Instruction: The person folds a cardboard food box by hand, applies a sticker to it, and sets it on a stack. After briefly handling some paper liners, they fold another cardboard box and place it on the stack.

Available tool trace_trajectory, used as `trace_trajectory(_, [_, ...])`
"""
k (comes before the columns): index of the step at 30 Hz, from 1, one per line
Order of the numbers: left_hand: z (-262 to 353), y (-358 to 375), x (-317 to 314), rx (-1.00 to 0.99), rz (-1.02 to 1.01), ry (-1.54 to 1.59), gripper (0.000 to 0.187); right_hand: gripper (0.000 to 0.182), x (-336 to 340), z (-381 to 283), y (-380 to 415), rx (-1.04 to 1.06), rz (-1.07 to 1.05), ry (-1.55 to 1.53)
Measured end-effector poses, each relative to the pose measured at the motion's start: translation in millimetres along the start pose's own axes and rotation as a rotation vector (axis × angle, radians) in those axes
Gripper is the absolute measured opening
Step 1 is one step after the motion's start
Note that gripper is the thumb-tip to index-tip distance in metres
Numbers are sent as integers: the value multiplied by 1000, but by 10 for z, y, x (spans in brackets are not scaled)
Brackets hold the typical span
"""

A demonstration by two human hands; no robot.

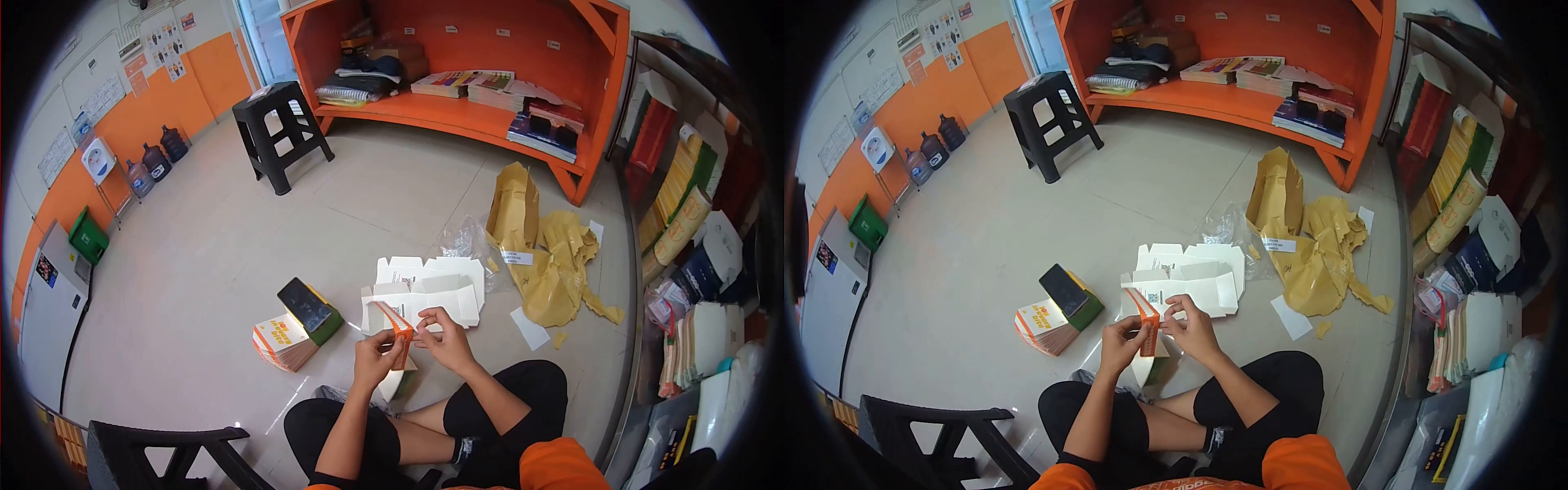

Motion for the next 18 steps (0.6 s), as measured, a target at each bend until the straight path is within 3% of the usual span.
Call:
trace_trajectory(4, [108, -29, 25, -76, -85, -126, 14, 25, 98, 32, -75, -119, 17, -96])
trace_trajectory(8, [220, -19, 37, -269, -253, -254, 10, 39, 316, -153, -114, -206, 125, 17])
trace_trajectory(12, [193, 44, -16, -529, -416, -384, 17, 51, 519, -296, -120, -333, 143, 104])
trace_trajectory(16, [353, 94, -60, -620, -491, -487, 12, 38, 636, -168, -120, -362, 86, 291])
trace_trajectory(18, [434, 95, -2, -617, -458, -559, 10, 22, 636, -97, -152, -385, 79, 162])
Point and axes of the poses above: each hand's wrist, its own y-axis away from the middle knuckle, its own x-axis out of the back of the hand, z = x × y, the point moved 3 cm from there along -y, towards the middle knuckle, and after that the axes turned 9 degrees about -x, right-handed, at the moved point
